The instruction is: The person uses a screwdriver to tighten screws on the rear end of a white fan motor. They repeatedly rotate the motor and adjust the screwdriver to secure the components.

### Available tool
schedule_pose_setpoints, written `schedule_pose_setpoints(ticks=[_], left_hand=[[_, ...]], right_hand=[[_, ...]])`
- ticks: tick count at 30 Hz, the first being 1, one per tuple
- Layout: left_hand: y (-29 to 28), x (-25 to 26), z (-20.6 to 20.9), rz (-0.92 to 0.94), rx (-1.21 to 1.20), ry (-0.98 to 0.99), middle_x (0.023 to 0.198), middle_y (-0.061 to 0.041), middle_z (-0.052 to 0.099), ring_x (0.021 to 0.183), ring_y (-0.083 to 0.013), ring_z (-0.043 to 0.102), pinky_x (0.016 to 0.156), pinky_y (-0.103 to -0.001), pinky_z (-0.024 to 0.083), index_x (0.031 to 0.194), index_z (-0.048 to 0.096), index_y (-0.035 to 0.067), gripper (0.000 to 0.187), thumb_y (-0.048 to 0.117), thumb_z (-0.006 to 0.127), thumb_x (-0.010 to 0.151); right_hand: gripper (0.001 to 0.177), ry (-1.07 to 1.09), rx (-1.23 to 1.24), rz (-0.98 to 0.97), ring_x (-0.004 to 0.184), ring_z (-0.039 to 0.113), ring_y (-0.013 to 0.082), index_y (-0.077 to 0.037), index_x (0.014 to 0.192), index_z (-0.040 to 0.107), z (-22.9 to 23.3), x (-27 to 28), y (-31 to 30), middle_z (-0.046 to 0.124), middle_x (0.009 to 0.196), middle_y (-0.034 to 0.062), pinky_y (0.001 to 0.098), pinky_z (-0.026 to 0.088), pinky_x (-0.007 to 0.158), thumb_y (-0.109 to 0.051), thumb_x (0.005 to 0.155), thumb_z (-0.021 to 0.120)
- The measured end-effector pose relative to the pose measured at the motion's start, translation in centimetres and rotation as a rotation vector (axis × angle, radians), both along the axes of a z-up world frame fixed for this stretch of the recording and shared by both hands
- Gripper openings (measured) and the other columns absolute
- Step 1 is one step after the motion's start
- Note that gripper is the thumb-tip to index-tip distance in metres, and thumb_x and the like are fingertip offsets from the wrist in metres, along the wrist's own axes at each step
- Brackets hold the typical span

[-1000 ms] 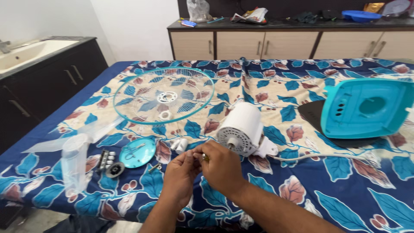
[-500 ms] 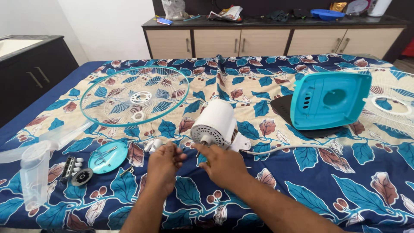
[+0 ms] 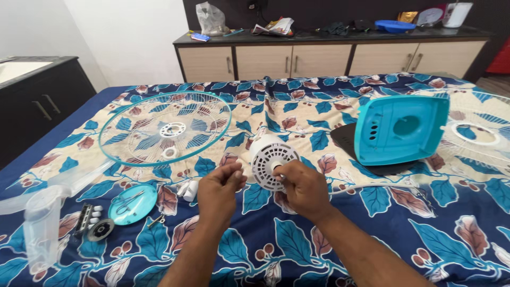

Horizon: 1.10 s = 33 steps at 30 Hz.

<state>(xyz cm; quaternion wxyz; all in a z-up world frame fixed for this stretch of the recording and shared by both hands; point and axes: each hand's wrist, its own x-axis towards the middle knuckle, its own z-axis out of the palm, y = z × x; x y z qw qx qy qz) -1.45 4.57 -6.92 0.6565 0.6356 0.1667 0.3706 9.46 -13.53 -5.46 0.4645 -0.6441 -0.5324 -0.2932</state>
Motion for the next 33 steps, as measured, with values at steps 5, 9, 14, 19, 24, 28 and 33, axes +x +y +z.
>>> schedule_pose_setpoints(ticks=[5,9,14,19,24,28,33], left_hand=[[-2.8,1.8,3.3,0.049,0.258,-0.012,0.086,-0.009,0.079,0.075,-0.0121,0.075,0.068,-0.026,0.06,0.101,0.073,-0.001,0.019,0.006,0.078,0.084],[-4.1,2.5,4.2,0.076,0.464,0.004,0.079,-0.01,0.079,0.07,-0.0122,0.076,0.064,-0.026,0.059,0.091,0.075,0.0,0.02,0.01,0.085,0.078],[-4.5,2.3,4.3,0.144,0.789,-0.037,0.084,-0.014,0.078,0.069,-0.0225,0.075,0.064,-0.032,0.057,0.089,0.08,0.002,0.012,0.012,0.081,0.081],[-4.6,1.7,3.9,0.173,0.844,-0.052,0.09,-0.015,0.077,0.077,-0.0266,0.076,0.069,-0.034,0.058,0.095,0.08,0.003,0.011,0.008,0.073,0.088],[-5.2,2.0,3.2,0.191,0.773,-0.14,0.092,-0.013,0.075,0.081,-0.0266,0.076,0.072,-0.035,0.059,0.11,0.076,0.003,0.025,0.007,0.073,0.085],[-5.2,2.4,2.5,0.336,1.029,-0.212,0.089,-0.009,0.073,0.085,-0.0281,0.068,0.076,-0.039,0.054,0.1,0.077,0.007,0.016,0.006,0.076,0.084],[-5.1,3.1,1.9,0.471,1.133,-0.302,0.09,-0.004,0.069,0.089,-0.0271,0.062,0.079,-0.039,0.051,0.091,0.076,0.01,0.011,0.009,0.08,0.081]], right_hand=[[0.007,0.191,0.047,0.016,0.073,0.07,0.0192,-0.011,0.103,0.071,0.0,0.3,-1.3,0.07,0.088,0.0062,0.0311,0.053,0.063,-0.014,0.098,0.067],[0.009,0.215,0.059,0.017,0.074,0.07,0.0165,-0.01,0.104,0.07,-0.2,0.4,-1.4,0.07,0.089,0.0057,0.029,0.053,0.065,-0.017,0.099,0.066],[0.012,0.233,0.076,-0.015,0.075,0.072,0.0181,-0.01,0.104,0.07,-0.5,0.1,-1.1,0.071,0.09,0.0062,0.0299,0.054,0.063,-0.02,0.1,0.066],[0.012,0.193,0.064,-0.046,0.076,0.074,0.0215,-0.011,0.104,0.072,-0.7,-0.2,-1.3,0.072,0.092,0.0077,0.0313,0.055,0.064,-0.021,0.098,0.067],[0.012,0.197,0.076,-0.05,0.077,0.074,0.0239,-0.01,0.103,0.071,-0.6,-0.5,-1.1,0.072,0.092,0.008,0.0322,0.055,0.064,-0.02,0.098,0.067],[0.011,0.16,0.051,-0.078,0.074,0.073,0.024,-0.011,0.102,0.072,-0.6,-0.5,-1.2,0.072,0.09,0.0074,0.0329,0.055,0.062,-0.019,0.097,0.068],[0.008,0.122,0.034,-0.078,0.07,0.073,0.0229,-0.012,0.1,0.072,-0.6,-0.7,-1.2,0.073,0.091,0.0062,0.0328,0.055,0.059,-0.018,0.096,0.069]])
